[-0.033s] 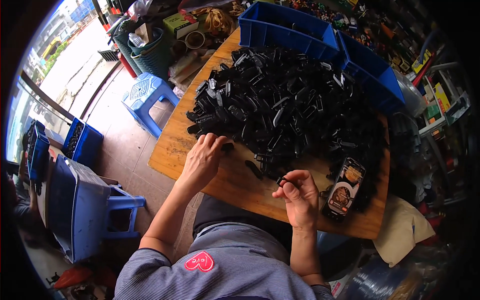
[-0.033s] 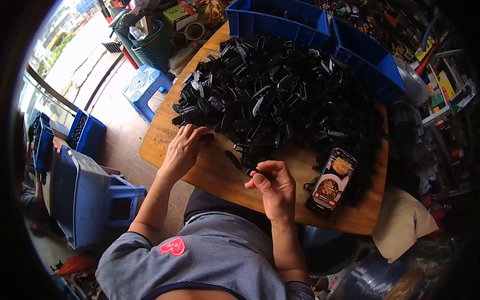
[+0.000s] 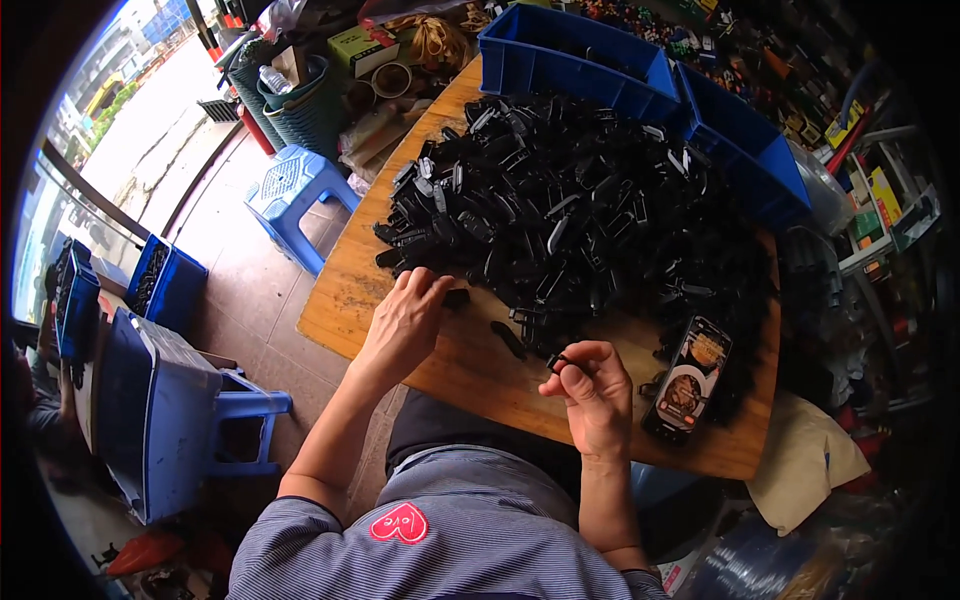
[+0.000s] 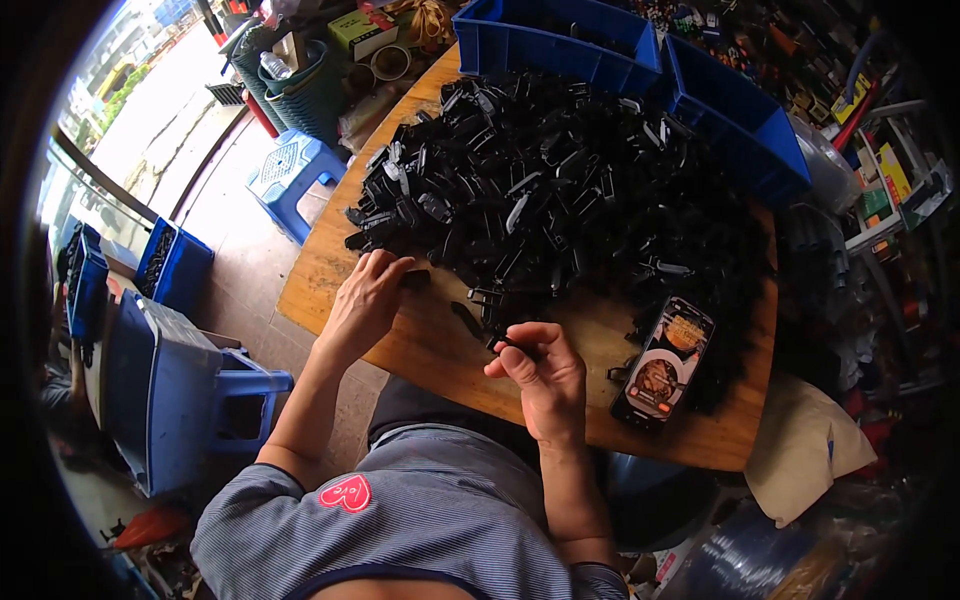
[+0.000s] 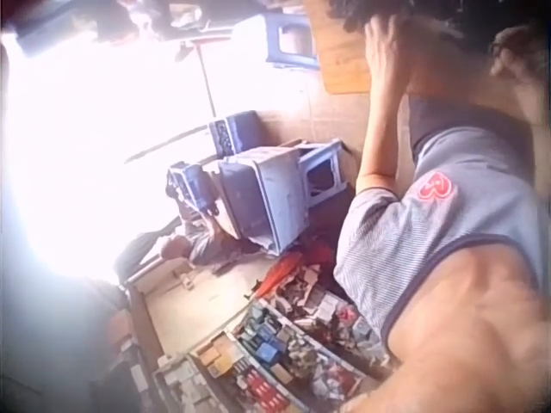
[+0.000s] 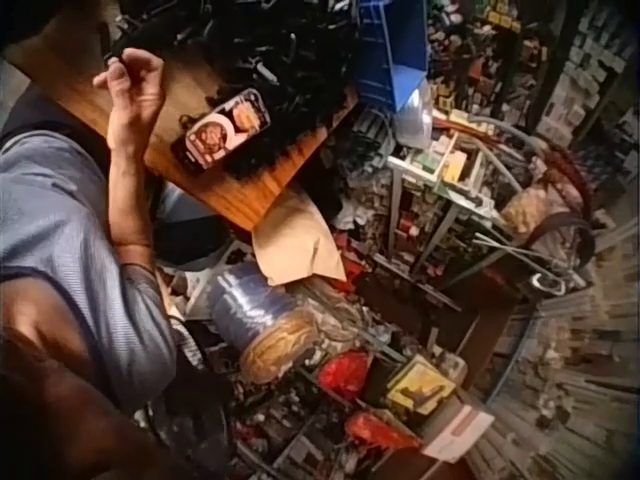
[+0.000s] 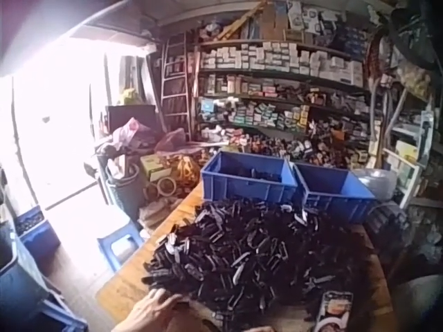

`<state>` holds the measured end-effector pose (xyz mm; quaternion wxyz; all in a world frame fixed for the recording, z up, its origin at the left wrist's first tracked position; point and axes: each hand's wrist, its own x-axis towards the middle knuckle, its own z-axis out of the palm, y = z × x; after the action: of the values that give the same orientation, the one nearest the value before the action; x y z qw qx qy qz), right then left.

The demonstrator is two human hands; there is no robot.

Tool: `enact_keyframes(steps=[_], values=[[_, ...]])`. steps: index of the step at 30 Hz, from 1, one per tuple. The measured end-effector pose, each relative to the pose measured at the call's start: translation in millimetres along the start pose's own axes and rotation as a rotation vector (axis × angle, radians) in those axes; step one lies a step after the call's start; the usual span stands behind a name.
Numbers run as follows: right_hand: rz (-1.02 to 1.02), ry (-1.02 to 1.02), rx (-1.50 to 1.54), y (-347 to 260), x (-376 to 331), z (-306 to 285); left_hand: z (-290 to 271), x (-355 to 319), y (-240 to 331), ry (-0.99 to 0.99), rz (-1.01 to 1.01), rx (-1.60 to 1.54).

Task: Assembling small black plastic parts by snapping them together at a workbench.

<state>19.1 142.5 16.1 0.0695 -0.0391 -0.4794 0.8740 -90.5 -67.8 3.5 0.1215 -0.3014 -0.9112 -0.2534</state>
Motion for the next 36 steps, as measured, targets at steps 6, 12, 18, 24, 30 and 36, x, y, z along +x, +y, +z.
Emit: enact_keyframes(steps=[6, 12, 18, 24, 30, 36], values=[[0.034, -0.036, 0.046, 13.7, -3.2, 5.3, -8.4, -6.9, 13.1, -0.028, 0.063, -0.331], [0.057, -0.037, 0.05, 4.5, -4.3, 15.9, -7.3, -8.5, 56.2, -0.094, 0.059, -0.81], [0.301, -0.154, 0.131, -3.1, -14.8, -3.4, -1.0, -8.4, 54.9, -0.204, 0.143, -0.975], [0.227, -0.088, -0.007, -7.9, -25.3, 7.1, 0.3, -11.8, 58.6, -0.372, 0.007, -1.106], [0.105, -0.19, -0.145, -9.0, -20.0, 10.3, 1.4, -12.1, 65.4, -0.439, -0.162, -1.409], [-0.371, -0.092, -0.719, -5.3, -2.8, 7.5, 7.3, -13.8, 69.1, -0.469, -0.01, -1.201]])
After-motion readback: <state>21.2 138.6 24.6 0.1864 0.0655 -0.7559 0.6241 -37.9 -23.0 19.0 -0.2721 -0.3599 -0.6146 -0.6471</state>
